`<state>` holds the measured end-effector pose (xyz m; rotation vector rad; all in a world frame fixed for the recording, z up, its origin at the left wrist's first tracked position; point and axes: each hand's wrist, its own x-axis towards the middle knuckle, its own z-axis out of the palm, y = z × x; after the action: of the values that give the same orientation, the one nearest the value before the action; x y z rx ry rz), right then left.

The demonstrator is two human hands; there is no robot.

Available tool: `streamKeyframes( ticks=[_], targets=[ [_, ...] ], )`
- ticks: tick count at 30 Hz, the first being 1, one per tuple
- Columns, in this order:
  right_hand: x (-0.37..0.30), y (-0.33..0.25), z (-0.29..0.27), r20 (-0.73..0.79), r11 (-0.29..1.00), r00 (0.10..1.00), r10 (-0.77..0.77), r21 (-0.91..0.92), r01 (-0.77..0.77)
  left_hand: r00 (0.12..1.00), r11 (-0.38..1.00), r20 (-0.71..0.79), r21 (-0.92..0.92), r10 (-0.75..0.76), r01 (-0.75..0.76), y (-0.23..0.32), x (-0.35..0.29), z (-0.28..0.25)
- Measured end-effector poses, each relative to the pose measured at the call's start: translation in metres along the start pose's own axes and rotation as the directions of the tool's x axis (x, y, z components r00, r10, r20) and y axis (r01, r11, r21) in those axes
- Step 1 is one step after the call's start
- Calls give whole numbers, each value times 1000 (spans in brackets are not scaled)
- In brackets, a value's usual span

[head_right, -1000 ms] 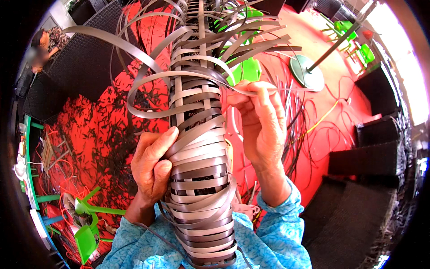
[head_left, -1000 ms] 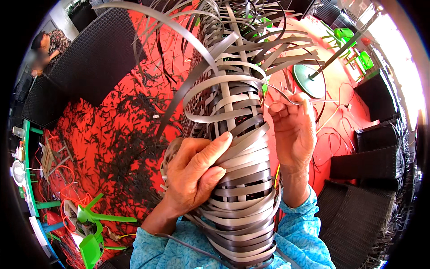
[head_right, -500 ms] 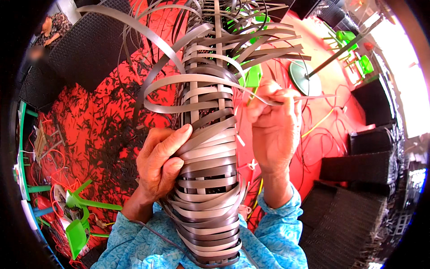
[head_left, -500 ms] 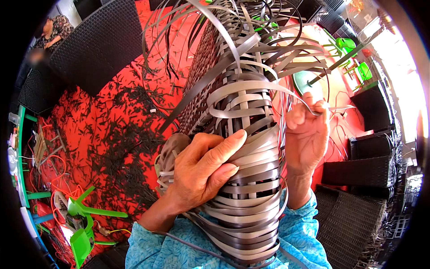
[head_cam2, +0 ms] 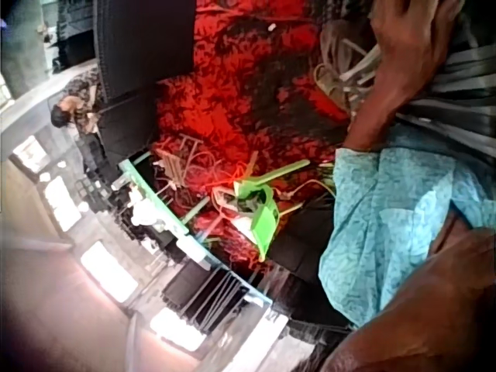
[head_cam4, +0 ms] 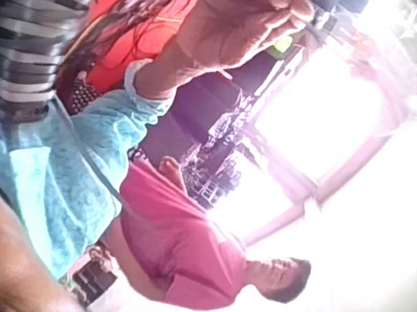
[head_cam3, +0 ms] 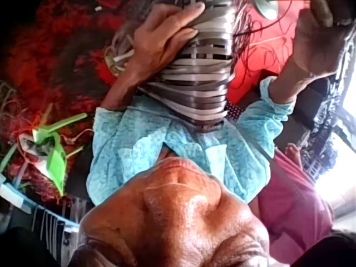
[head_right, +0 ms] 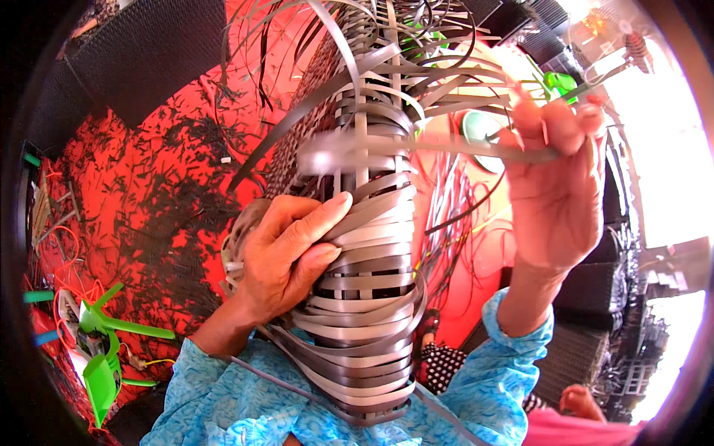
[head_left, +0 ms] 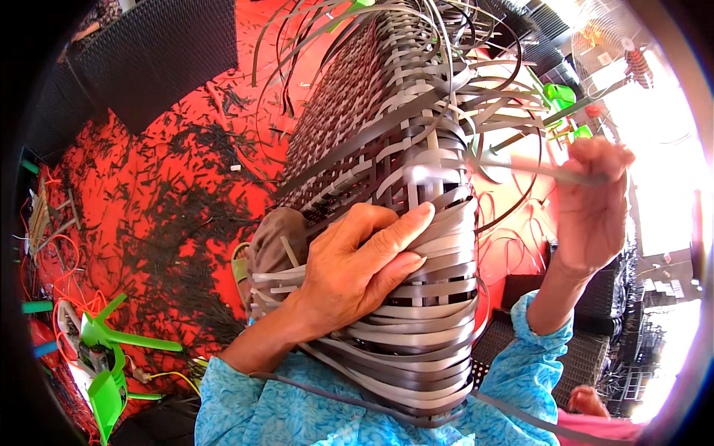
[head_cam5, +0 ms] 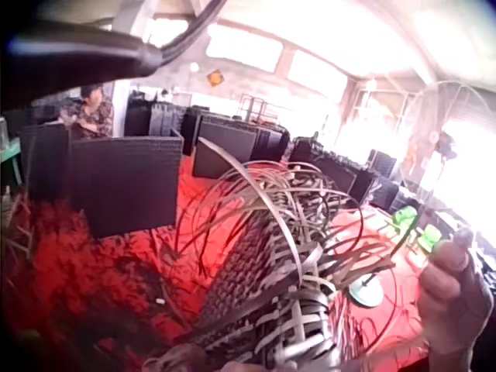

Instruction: The person weaves plastic strips through the ribs of a wicker furniture frame by hand, threading and tucking the ends into the weave.

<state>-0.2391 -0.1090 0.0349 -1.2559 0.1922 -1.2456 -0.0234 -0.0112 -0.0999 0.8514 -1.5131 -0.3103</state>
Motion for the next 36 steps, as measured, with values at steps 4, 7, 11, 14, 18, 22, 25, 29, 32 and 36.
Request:
streamKeyframes(
  ticks=[4,7,11,14,18,22,25,29,32,36],
  targets=[
    [23,-23,5,308,981,932,193,-46,-188,1000,1000,-20,-8,8,-8,-4,-4,2],
    [34,-27,12,358,954,886,294,-162,-251,999,1000,-40,-21,12,-13,-5,-4,2],
    [34,-33,36,272,882,839,471,-146,-447,999,998,22,-43,-49,50,-1,-7,-3],
    [30,-29,53,186,524,916,356,-851,-31,996,995,42,-56,-77,79,-1,-8,-4],
    [33,-20,72,433,35,804,407,-888,459,998,999,-62,-40,-11,9,-4,-5,1],
    [30,-21,94,329,-110,804,496,-894,434,999,998,-15,-32,-48,47,-3,-8,0],
    [31,-20,105,323,-186,818,475,-872,453,997,997,34,-36,-73,74,-2,-9,-2],
    [37,-21,112,353,-201,822,448,-856,477,997,999,-72,-50,-25,22,-5,-9,3],
    [43,-24,117,356,-209,791,498,-836,507,994,999,-108,-51,-8,3,-8,-10,6],
    [50,-27,127,369,-214,717,592,-785,581,995,999,-97,-53,-15,9,-9,-11,5]
  ],
)
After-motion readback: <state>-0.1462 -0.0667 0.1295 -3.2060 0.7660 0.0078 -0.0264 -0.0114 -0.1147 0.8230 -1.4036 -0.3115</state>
